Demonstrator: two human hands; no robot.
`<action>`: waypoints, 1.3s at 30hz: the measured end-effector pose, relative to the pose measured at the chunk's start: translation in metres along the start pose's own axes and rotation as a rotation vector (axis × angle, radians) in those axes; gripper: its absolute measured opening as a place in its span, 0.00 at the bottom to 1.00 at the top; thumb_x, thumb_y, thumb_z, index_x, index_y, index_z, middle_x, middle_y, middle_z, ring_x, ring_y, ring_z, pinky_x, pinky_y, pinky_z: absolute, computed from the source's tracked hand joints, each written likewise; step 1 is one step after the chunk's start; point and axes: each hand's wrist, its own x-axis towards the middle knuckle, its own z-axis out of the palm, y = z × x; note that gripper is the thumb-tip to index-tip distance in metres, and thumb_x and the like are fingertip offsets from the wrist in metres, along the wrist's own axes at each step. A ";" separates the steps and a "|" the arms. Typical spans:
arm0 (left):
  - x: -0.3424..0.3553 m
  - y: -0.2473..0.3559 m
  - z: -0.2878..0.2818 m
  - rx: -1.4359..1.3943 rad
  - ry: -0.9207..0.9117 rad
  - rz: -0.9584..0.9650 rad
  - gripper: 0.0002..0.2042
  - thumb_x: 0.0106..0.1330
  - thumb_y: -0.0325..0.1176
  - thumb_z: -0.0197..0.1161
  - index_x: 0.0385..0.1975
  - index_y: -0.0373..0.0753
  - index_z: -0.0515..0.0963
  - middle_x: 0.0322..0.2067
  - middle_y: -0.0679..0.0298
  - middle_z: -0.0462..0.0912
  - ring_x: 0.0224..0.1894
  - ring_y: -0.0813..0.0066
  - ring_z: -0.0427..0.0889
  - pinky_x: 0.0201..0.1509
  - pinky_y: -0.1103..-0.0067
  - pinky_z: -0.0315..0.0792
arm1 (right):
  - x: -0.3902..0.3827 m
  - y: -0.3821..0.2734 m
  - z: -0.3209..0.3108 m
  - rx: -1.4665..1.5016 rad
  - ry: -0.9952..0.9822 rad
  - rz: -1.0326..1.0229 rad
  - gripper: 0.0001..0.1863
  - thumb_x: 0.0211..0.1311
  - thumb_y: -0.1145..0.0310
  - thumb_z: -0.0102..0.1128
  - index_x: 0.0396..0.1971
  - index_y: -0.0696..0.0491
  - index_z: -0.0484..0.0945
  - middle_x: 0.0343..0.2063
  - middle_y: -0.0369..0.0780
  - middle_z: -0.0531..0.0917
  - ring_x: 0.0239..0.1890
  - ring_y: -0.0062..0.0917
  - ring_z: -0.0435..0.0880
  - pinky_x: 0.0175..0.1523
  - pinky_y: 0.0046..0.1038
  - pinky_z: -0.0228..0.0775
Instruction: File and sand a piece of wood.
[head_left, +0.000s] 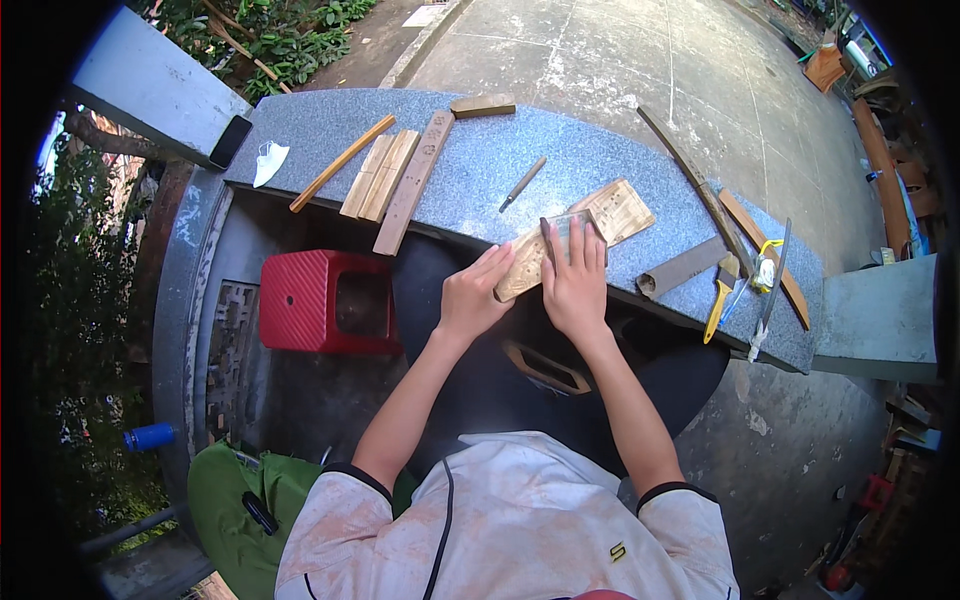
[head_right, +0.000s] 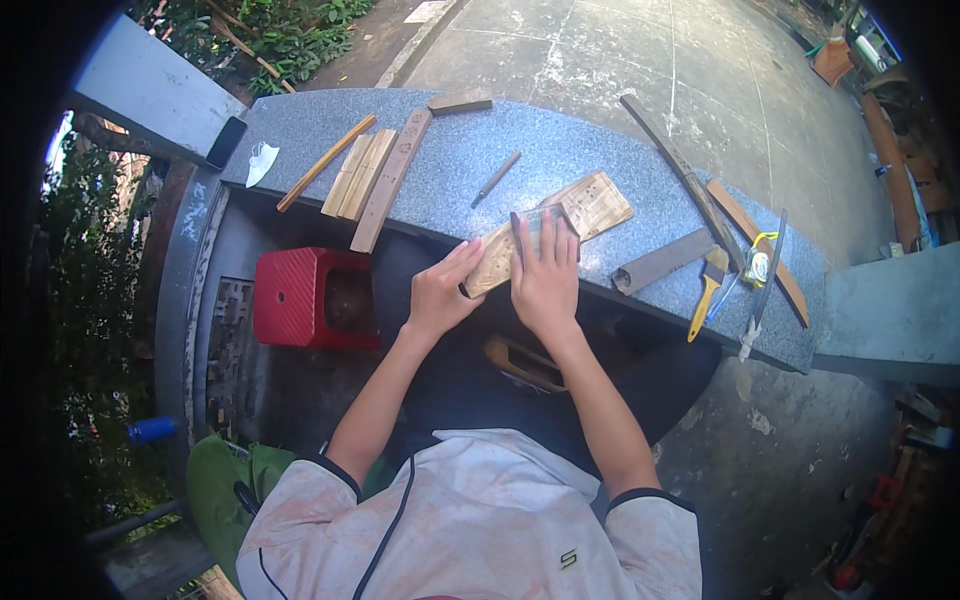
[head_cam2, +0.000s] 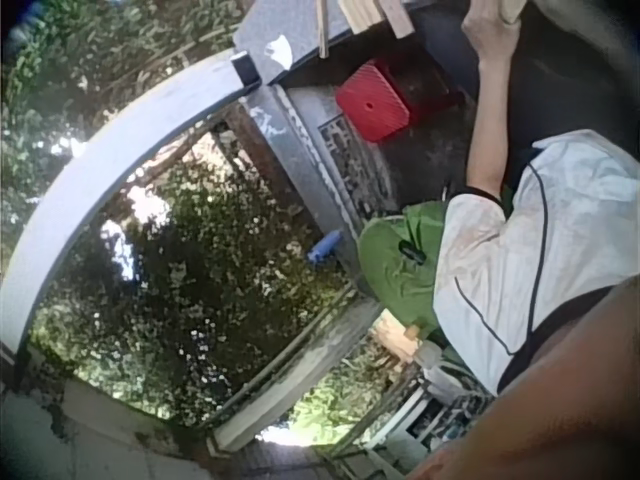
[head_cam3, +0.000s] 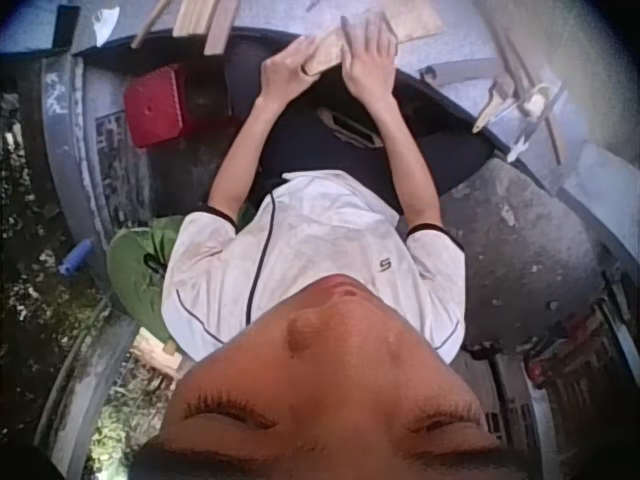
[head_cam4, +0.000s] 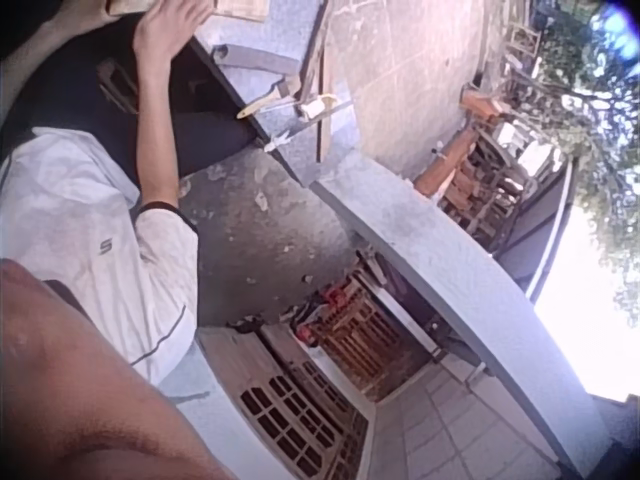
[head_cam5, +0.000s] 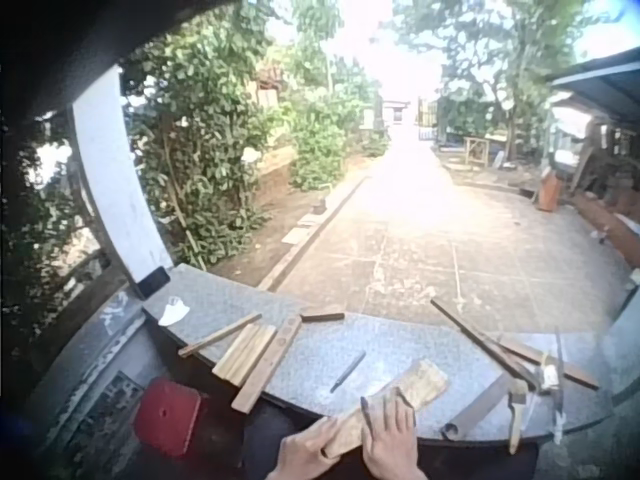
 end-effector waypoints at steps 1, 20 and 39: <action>0.000 0.000 -0.001 0.004 0.001 -0.002 0.37 0.49 0.31 0.83 0.65 0.45 0.83 0.67 0.65 0.85 0.68 0.65 0.84 0.63 0.70 0.85 | -0.001 0.001 -0.002 0.015 -0.004 -0.001 0.32 0.81 0.59 0.53 0.81 0.47 0.66 0.80 0.55 0.62 0.82 0.54 0.59 0.84 0.54 0.47; -0.011 0.023 0.010 -0.578 0.196 -0.460 0.35 0.70 0.36 0.79 0.72 0.27 0.71 0.58 0.43 0.87 0.57 0.60 0.90 0.50 0.71 0.90 | 0.024 0.030 0.002 -0.032 0.080 0.059 0.31 0.81 0.58 0.54 0.79 0.47 0.69 0.79 0.54 0.65 0.81 0.52 0.61 0.84 0.53 0.49; 0.008 0.033 -0.024 -0.423 0.122 -0.251 0.10 0.75 0.27 0.71 0.52 0.33 0.84 0.35 0.51 0.91 0.40 0.66 0.94 0.45 0.72 0.84 | 0.052 -0.007 -0.068 0.372 0.081 -0.308 0.19 0.76 0.63 0.57 0.58 0.57 0.83 0.58 0.45 0.82 0.71 0.46 0.72 0.81 0.54 0.54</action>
